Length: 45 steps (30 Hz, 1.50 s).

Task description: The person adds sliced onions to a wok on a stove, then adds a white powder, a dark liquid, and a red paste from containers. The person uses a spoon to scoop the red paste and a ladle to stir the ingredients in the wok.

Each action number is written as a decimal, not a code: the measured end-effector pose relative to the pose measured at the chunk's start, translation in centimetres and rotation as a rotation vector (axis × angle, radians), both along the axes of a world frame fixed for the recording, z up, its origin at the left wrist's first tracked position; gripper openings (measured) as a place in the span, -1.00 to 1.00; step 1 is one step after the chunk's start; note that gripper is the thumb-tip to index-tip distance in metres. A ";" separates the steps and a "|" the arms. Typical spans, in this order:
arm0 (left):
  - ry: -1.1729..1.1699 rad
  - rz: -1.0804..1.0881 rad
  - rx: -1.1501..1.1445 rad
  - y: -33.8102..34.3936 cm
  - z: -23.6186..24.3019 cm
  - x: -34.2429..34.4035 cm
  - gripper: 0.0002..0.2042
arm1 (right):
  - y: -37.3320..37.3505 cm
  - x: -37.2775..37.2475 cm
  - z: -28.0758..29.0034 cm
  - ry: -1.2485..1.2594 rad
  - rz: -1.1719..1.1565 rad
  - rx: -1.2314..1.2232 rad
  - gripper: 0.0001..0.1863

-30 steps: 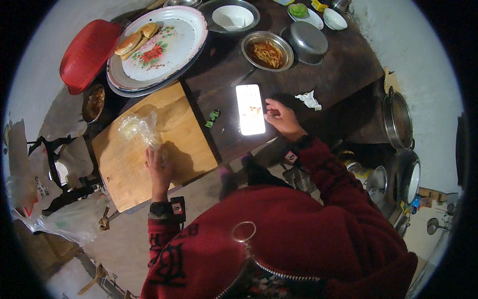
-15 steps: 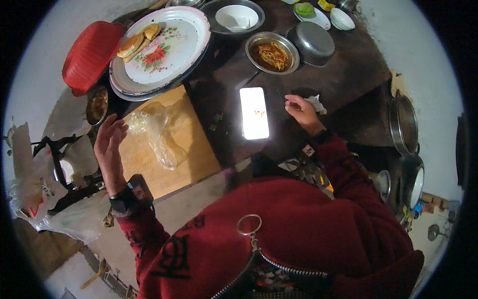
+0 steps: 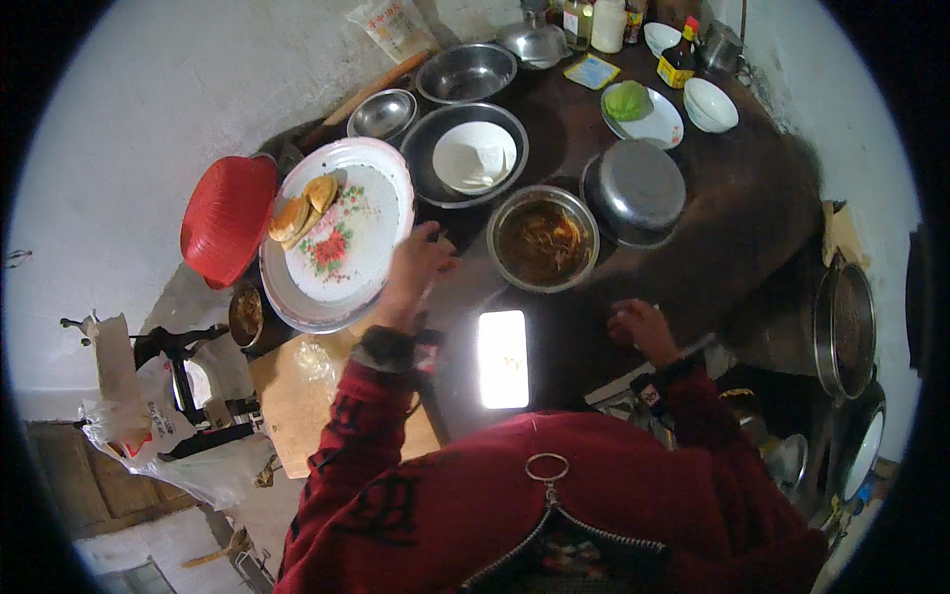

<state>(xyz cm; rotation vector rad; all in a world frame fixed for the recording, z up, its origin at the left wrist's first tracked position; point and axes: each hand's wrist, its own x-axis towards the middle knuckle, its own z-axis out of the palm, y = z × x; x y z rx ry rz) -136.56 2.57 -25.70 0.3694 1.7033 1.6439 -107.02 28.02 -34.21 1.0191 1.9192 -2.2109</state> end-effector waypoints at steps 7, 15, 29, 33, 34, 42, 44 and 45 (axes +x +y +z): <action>-0.122 0.249 0.055 4.1 -5.6 -1.6 -0.51 | 0.4 -1.1 0.0 -0.117 -0.120 -0.069 -0.68; -0.385 0.371 0.143 7.1 -5.6 -3.5 -0.62 | 0.6 -1.5 0.4 -0.260 -0.101 0.011 -0.71; -0.259 0.312 0.259 8.7 -4.0 -4.6 -0.67 | 0.5 -1.0 -0.8 -0.216 -0.133 -0.047 -0.72; -0.248 0.311 0.189 9.9 -3.7 -4.8 -0.63 | 0.3 -0.9 -0.5 -0.211 -0.156 -0.078 -0.72; -0.213 0.314 0.210 10.2 -3.4 -4.7 -0.63 | 0.3 -0.9 -0.5 -0.190 -0.149 -0.062 -0.72; -0.077 0.254 0.268 12.8 0.9 -6.6 -0.60 | 0.3 -0.8 -0.8 -0.214 -0.113 -0.020 -0.73; -0.024 0.222 0.306 13.6 1.8 -8.9 -0.60 | 0.3 -0.9 -0.7 -0.206 -0.106 -0.014 -0.73; 0.005 0.202 0.329 14.0 2.1 -10.1 -0.60 | 0.3 -0.9 -0.6 -0.231 -0.112 -0.029 -0.73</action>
